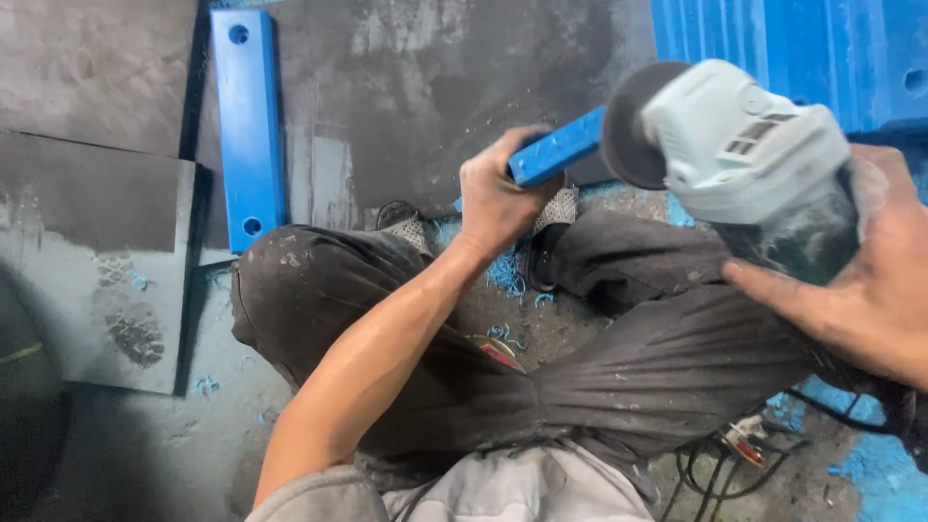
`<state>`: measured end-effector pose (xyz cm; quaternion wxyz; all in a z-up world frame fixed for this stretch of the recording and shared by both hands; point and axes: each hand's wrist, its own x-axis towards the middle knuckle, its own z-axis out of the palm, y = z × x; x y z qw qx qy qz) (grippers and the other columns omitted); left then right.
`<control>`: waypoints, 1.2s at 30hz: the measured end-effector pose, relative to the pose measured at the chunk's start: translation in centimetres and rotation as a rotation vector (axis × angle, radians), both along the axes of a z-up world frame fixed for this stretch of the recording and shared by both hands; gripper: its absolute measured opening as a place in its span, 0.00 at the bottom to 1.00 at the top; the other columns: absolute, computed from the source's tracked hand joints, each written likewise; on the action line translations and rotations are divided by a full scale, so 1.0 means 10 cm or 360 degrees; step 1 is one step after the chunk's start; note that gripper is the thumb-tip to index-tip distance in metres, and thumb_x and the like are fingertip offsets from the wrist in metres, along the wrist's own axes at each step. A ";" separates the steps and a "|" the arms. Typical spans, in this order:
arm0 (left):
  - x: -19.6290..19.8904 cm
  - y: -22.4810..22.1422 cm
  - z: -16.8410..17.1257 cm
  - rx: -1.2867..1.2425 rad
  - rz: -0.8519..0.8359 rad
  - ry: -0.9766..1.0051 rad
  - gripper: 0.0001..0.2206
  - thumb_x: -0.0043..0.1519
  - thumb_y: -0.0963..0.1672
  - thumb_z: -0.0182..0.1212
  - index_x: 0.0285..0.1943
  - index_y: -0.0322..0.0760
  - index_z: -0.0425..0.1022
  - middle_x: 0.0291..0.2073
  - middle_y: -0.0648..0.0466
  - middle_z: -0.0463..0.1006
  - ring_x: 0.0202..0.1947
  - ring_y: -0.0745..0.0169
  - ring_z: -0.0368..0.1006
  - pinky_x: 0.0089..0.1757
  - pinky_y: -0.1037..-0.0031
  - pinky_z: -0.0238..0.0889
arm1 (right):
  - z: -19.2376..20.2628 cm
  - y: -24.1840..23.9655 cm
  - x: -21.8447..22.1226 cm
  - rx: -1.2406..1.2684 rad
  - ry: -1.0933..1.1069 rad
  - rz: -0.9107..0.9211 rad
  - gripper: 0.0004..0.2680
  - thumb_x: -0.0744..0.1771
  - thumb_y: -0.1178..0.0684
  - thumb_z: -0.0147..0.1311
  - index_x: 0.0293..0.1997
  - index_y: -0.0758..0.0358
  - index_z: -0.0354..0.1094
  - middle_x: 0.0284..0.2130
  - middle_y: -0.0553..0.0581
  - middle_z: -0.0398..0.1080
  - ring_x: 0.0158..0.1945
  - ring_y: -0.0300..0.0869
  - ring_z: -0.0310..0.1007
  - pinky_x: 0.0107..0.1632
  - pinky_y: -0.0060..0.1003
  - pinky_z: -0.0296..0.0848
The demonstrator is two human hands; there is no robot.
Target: Use an angle grinder to smooth the edges and surfaces of blue plastic components on the floor.
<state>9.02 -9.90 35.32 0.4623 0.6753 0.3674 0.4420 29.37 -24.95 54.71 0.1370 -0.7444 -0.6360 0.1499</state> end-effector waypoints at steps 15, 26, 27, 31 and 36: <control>-0.09 0.08 -0.28 -0.0072 -0.0033 -0.0079 0.19 0.54 0.43 0.74 0.54 0.38 0.78 0.41 0.48 0.85 0.43 0.56 0.86 0.46 0.71 0.76 | 0.12 0.51 -0.53 -0.0247 -0.0277 0.0330 0.36 0.56 0.51 0.72 0.67 0.76 0.54 0.45 0.72 0.76 0.45 0.53 0.80 0.45 0.44 0.79; -0.09 0.10 -0.26 -0.0037 -0.0092 -0.0060 0.18 0.54 0.45 0.75 0.51 0.39 0.78 0.39 0.47 0.85 0.42 0.52 0.85 0.44 0.68 0.76 | 0.13 0.61 -0.54 -0.0235 -0.0168 0.0184 0.33 0.56 0.52 0.71 0.63 0.79 0.56 0.46 0.74 0.75 0.47 0.55 0.79 0.49 0.46 0.77; -0.09 0.10 -0.26 -0.0049 -0.0079 -0.0070 0.19 0.53 0.45 0.75 0.52 0.38 0.77 0.38 0.47 0.85 0.41 0.51 0.85 0.44 0.68 0.76 | 0.13 0.63 -0.56 -0.0247 -0.0160 0.0229 0.32 0.56 0.52 0.71 0.62 0.79 0.57 0.45 0.73 0.75 0.47 0.54 0.79 0.48 0.46 0.77; -0.11 0.12 -0.27 -0.0077 -0.0070 -0.0074 0.20 0.54 0.46 0.75 0.53 0.38 0.77 0.38 0.47 0.85 0.41 0.53 0.85 0.44 0.69 0.76 | 0.11 0.71 -0.56 -0.0212 -0.0187 0.0250 0.33 0.57 0.53 0.70 0.64 0.79 0.56 0.46 0.74 0.75 0.47 0.55 0.79 0.50 0.46 0.77; -0.08 0.11 -0.28 -0.0074 -0.0107 -0.0076 0.18 0.54 0.46 0.75 0.51 0.39 0.78 0.38 0.48 0.86 0.41 0.54 0.85 0.45 0.69 0.76 | 0.12 0.72 -0.59 -0.0214 -0.0236 0.0323 0.34 0.56 0.52 0.71 0.65 0.78 0.54 0.46 0.74 0.75 0.47 0.55 0.79 0.49 0.46 0.77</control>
